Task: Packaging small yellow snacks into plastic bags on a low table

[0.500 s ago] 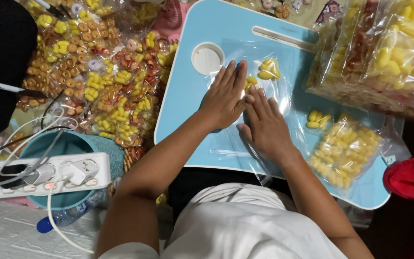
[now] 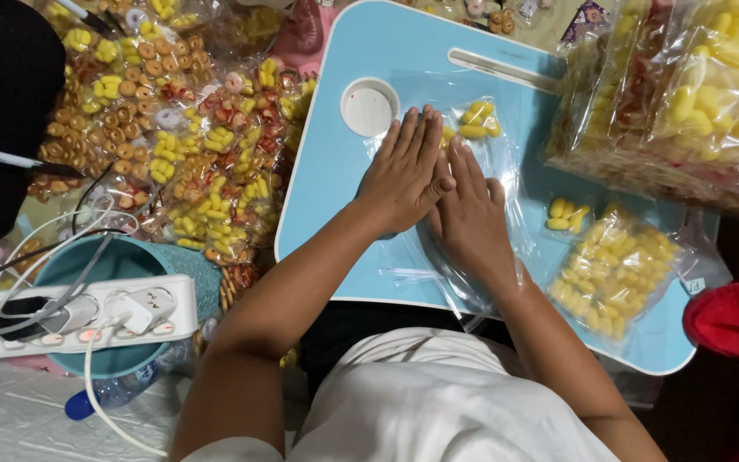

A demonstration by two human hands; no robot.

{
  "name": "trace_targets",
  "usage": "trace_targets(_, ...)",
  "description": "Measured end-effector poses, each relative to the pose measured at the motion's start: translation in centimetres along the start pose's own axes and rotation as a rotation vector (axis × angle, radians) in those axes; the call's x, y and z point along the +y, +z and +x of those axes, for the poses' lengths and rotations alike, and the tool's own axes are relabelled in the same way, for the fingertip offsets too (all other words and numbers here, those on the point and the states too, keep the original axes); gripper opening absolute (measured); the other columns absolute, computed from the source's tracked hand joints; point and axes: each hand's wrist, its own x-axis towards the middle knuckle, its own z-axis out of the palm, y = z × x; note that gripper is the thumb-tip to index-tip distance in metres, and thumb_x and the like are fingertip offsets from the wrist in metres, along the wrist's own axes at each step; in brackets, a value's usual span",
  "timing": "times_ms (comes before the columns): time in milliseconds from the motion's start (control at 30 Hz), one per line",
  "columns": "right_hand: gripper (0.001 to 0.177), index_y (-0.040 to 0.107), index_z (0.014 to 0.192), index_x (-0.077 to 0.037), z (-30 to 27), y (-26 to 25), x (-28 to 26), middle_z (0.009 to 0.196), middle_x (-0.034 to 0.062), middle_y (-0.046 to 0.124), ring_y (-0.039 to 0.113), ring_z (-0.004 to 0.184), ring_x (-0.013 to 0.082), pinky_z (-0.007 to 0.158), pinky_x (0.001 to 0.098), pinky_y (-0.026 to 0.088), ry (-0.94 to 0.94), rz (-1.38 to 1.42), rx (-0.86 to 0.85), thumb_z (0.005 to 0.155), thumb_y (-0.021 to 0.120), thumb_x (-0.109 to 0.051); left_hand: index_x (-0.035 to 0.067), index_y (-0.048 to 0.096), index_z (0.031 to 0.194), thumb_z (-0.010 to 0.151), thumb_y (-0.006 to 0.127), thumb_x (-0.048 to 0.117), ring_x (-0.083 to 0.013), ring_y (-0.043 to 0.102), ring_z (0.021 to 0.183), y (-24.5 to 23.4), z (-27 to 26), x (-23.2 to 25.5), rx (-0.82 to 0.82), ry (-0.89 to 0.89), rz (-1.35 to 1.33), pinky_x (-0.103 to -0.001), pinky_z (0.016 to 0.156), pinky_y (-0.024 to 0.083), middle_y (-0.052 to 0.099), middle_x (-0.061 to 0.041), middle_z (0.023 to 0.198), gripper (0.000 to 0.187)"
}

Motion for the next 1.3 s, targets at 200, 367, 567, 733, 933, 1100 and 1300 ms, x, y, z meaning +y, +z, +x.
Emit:
trace_targets(200,0.072,0.022,0.166,-0.011,-2.1,2.6,1.5,0.176,0.0100,0.011,0.009,0.160,0.0329,0.125,0.0549,0.008,-0.043,-0.016,-0.063,0.109,0.033,-0.053,-0.001,0.011,0.166,0.108,0.017,0.061,-0.0454,0.008,0.161,-0.2,0.1,0.2,-0.029,0.005,0.069,-0.056,0.130,0.000,0.012,-0.028,0.172,0.085)
trace_targets(367,0.073,0.020,0.167,-0.014,-2.1,2.3,1.1,0.176,0.0076,0.010,0.008,0.161,0.0309,0.127,0.0547,0.003,-0.014,-0.001,-0.068,0.108,0.028,-0.057,0.001,0.013,0.166,0.108,0.019,0.062,-0.0455,0.009,0.160,-0.7,-0.1,0.4,-0.045,0.022,0.105,-0.056,0.130,0.003,0.014,-0.028,0.172,0.085)
trace_targets(567,0.074,0.017,0.167,-0.016,-2.1,2.5,1.1,0.176,0.0063,0.010,0.006,0.161,0.0299,0.127,0.0535,-0.001,0.003,0.007,-0.087,0.108,0.022,-0.060,0.002,0.017,0.166,0.107,0.018,0.062,-0.0456,0.013,0.160,-1.4,-0.2,1.0,-0.052,0.016,0.097,-0.056,0.129,0.005,0.018,-0.027,0.171,0.084)
trace_targets(733,0.074,0.016,0.167,-0.018,-2.3,2.7,1.1,0.176,0.0058,0.009,0.007,0.160,0.0300,0.127,0.0532,-0.001,0.008,-0.004,-0.097,0.107,0.023,-0.061,0.003,0.018,0.166,0.106,0.019,0.065,-0.0458,0.014,0.159,-1.1,-0.4,0.8,-0.049,0.021,0.088,-0.057,0.129,0.007,0.020,-0.027,0.171,0.086)
trace_targets(933,0.071,0.028,0.164,-0.016,-2.3,2.6,0.6,0.174,0.0056,0.019,0.019,0.158,0.0290,0.127,0.0510,0.008,-0.001,0.003,0.021,0.107,0.025,-0.059,0.002,0.017,0.166,0.107,0.019,0.064,-0.0471,0.015,0.158,-1.6,-0.4,0.9,-0.076,0.027,0.109,-0.058,0.128,0.008,0.020,-0.027,0.170,0.086)
trace_targets(1100,0.073,0.027,0.165,-0.017,-2.1,3.3,1.1,0.174,0.0054,0.020,0.017,0.159,0.0283,0.127,0.0503,0.005,-0.013,-0.021,0.030,0.107,0.024,-0.062,0.003,0.019,0.166,0.107,0.023,0.065,-0.0483,0.017,0.157,-1.9,-0.2,0.9,-0.063,0.025,0.116,-0.058,0.128,0.009,0.024,-0.027,0.169,0.086)
trace_targets(1300,0.075,0.023,0.166,-0.018,-1.9,2.6,1.1,0.174,0.0063,0.017,0.013,0.159,0.0293,0.128,0.0510,0.002,0.008,0.003,-0.062,0.106,0.025,-0.062,0.004,0.020,0.166,0.105,0.022,0.068,-0.0487,0.018,0.157,-2.0,0.0,1.0,-0.061,0.029,0.129,-0.059,0.128,0.010,0.025,-0.027,0.168,0.088)
